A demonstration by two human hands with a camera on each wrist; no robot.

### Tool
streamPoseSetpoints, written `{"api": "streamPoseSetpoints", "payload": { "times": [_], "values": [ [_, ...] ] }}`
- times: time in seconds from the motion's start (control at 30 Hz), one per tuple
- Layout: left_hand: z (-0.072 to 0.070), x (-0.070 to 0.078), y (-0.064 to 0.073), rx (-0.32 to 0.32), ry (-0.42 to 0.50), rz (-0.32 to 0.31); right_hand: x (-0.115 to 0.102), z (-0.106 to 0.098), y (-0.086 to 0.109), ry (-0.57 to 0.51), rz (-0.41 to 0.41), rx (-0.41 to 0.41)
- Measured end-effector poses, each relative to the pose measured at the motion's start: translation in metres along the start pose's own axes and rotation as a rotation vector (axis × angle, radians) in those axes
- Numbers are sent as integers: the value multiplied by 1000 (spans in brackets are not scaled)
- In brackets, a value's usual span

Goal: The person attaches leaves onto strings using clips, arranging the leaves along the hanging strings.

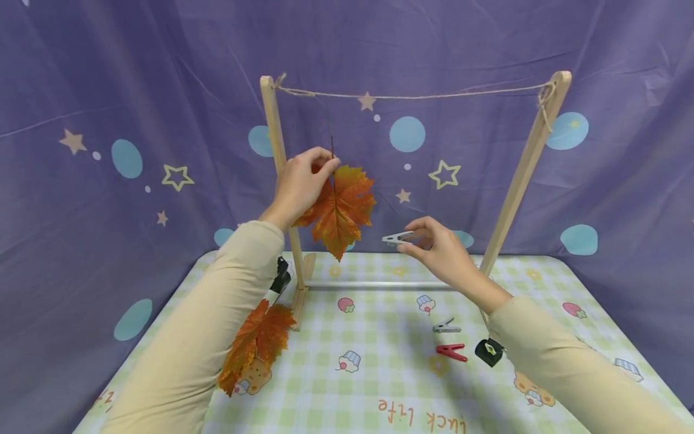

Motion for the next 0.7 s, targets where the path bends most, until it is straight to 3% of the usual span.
{"api": "streamPoseSetpoints", "payload": {
  "times": [0.4,0.7],
  "values": [
    [2,1,0,4,-1,13,-22,-15,-24,-34,10,57],
    [3,1,-1,21,11,17,-46,-20,-40,-109,-47,103]
  ]
}}
Point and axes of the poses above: each hand's wrist, its own y-axis away from the middle knuckle, its own z-axis out of the palm, x = y × z, the point moved 2 cm from there along -y, towards the middle knuckle, and after that the axes turned 10 degrees about z, right-handed, at the moved point
